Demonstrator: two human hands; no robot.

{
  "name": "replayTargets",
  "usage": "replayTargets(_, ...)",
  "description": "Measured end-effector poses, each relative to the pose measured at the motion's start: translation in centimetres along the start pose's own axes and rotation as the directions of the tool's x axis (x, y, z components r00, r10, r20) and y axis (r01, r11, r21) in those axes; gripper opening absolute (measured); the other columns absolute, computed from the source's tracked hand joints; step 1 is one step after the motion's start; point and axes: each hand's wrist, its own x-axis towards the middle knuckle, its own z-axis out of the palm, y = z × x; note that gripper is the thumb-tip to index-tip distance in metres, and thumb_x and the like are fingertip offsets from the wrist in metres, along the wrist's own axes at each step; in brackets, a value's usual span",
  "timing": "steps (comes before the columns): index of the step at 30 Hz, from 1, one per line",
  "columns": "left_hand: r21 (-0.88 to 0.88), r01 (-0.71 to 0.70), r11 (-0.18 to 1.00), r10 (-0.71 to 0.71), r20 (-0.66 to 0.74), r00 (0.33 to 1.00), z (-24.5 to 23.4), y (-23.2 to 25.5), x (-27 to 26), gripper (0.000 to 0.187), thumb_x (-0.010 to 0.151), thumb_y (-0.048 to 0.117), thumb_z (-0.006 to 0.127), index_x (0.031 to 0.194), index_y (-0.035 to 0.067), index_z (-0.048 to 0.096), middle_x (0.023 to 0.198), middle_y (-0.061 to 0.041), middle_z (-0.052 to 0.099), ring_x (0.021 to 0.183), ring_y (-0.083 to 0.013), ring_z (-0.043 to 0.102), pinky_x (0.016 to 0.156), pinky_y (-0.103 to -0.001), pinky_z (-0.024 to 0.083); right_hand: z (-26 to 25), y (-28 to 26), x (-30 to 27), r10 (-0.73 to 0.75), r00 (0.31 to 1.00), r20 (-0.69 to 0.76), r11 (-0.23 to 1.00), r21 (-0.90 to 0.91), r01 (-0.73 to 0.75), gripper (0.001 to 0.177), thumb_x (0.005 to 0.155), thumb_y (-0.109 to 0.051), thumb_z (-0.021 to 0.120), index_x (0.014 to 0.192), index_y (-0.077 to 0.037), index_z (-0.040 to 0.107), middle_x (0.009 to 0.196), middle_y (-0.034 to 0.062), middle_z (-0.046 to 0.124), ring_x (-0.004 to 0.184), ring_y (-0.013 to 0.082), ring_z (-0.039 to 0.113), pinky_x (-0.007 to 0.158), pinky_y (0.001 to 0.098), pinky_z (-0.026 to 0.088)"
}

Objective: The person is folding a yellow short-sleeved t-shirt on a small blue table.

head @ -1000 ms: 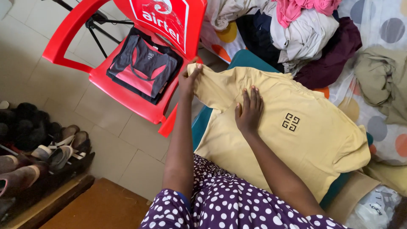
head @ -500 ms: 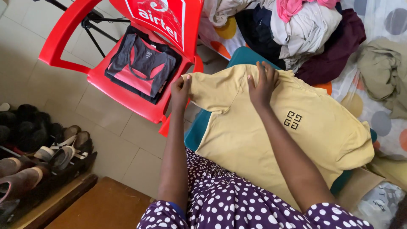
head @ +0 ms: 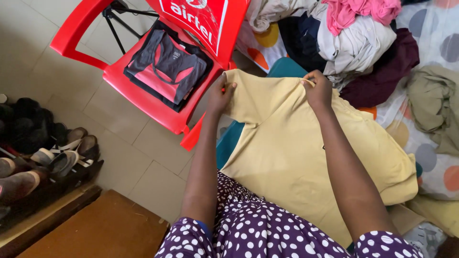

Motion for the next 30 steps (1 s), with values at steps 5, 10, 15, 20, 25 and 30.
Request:
replayTargets(5, 0.231, 0.138, 0.963, -0.197, 0.257, 0.946, -2.4, 10.2, -0.3, 0.082, 0.089, 0.026, 0.081, 0.152, -0.001, 0.036, 0.109, -0.018, 0.071, 0.089, -0.0202, 0.070, 0.073, -0.039, 0.053, 0.4, -2.0, -2.1, -0.190, 0.970, -0.152, 0.980, -0.081, 0.180, 0.015, 0.089, 0.000, 0.078, 0.100, -0.003, 0.068, 0.094, 0.0123, 0.071, 0.090, 0.0297, 0.068, 0.078, 0.0393, 0.052)
replayTargets(10, -0.008, 0.340, 0.941, -0.321, 0.304, 0.897, -2.2, 1.4, -0.7, 0.077, 0.083, 0.015, 0.076, 0.149, 0.002, 0.040, 0.109, -0.012, 0.073, 0.088, -0.0167, 0.073, 0.075, -0.033, 0.058, 1.3, -8.2, -6.7, -0.277, 0.880, -0.386, 0.961, -0.110, 0.254, 0.026, 0.087, 0.009, 0.074, 0.109, -0.002, 0.065, 0.108, 0.0123, 0.071, 0.101, 0.0315, 0.065, 0.087, 0.0413, 0.052)
replayTargets(15, -0.145, 0.287, 0.947, -0.255, 0.206, 0.945, -0.6, -0.2, -0.6, 0.059, 0.086, 0.005, 0.070, 0.143, -0.001, 0.056, 0.104, -0.014, 0.076, 0.076, -0.0167, 0.071, 0.064, -0.031, 0.056, 3.3, -16.6, -11.8, -0.244, 0.968, 0.066, 0.931, 0.297, 0.214, 0.044, 0.076, -0.007, 0.085, 0.115, -0.005, 0.065, 0.108, 0.0103, 0.064, 0.089, 0.0231, 0.065, 0.070, 0.0343, 0.052)
replayTargets(20, -0.083, 0.332, 0.940, -0.322, 0.114, 0.940, 0.6, 3.6, -0.2, 0.064, 0.083, 0.005, 0.066, 0.145, 0.005, 0.050, 0.092, -0.011, 0.071, 0.062, -0.0180, 0.069, 0.050, -0.032, 0.055, 6.3, -16.1, -12.2, -0.304, 0.952, -0.031, 0.915, 0.267, 0.301, 0.034, 0.083, -0.008, 0.083, 0.112, -0.002, 0.067, 0.103, 0.0114, 0.065, 0.094, 0.0227, 0.064, 0.077, 0.0328, 0.053)
replayTargets(25, -0.306, 0.487, 0.818, -0.497, 0.051, 0.866, 0.3, 6.3, -1.7, 0.042, 0.096, 0.015, 0.062, 0.134, 0.002, 0.053, 0.084, -0.016, 0.064, 0.057, -0.0215, 0.061, 0.047, -0.033, 0.055, 7.0, -13.1, -10.3, -0.039, 0.993, 0.112, 0.862, 0.506, -0.023, 0.012, 0.095, -0.010, 0.076, 0.101, 0.000, 0.073, 0.087, 0.0029, 0.073, 0.076, 0.0110, 0.066, 0.072, 0.0258, 0.053)
replayTargets(30, 0.121, 0.026, 0.992, -0.033, 0.054, 0.998, -1.9, 11.5, -5.1, 0.029, 0.099, 0.031, 0.073, 0.107, 0.003, 0.073, 0.103, -0.008, 0.069, 0.089, -0.0205, 0.069, 0.075, -0.036, 0.056, 8.5, -9.7, -10.2, 0.063, 0.976, 0.210, 0.740, 0.646, -0.188, 0.015, 0.097, -0.010, 0.075, 0.102, 0.004, 0.074, 0.085, 0.0005, 0.068, 0.077, 0.0054, 0.058, 0.071, 0.0220, 0.048)
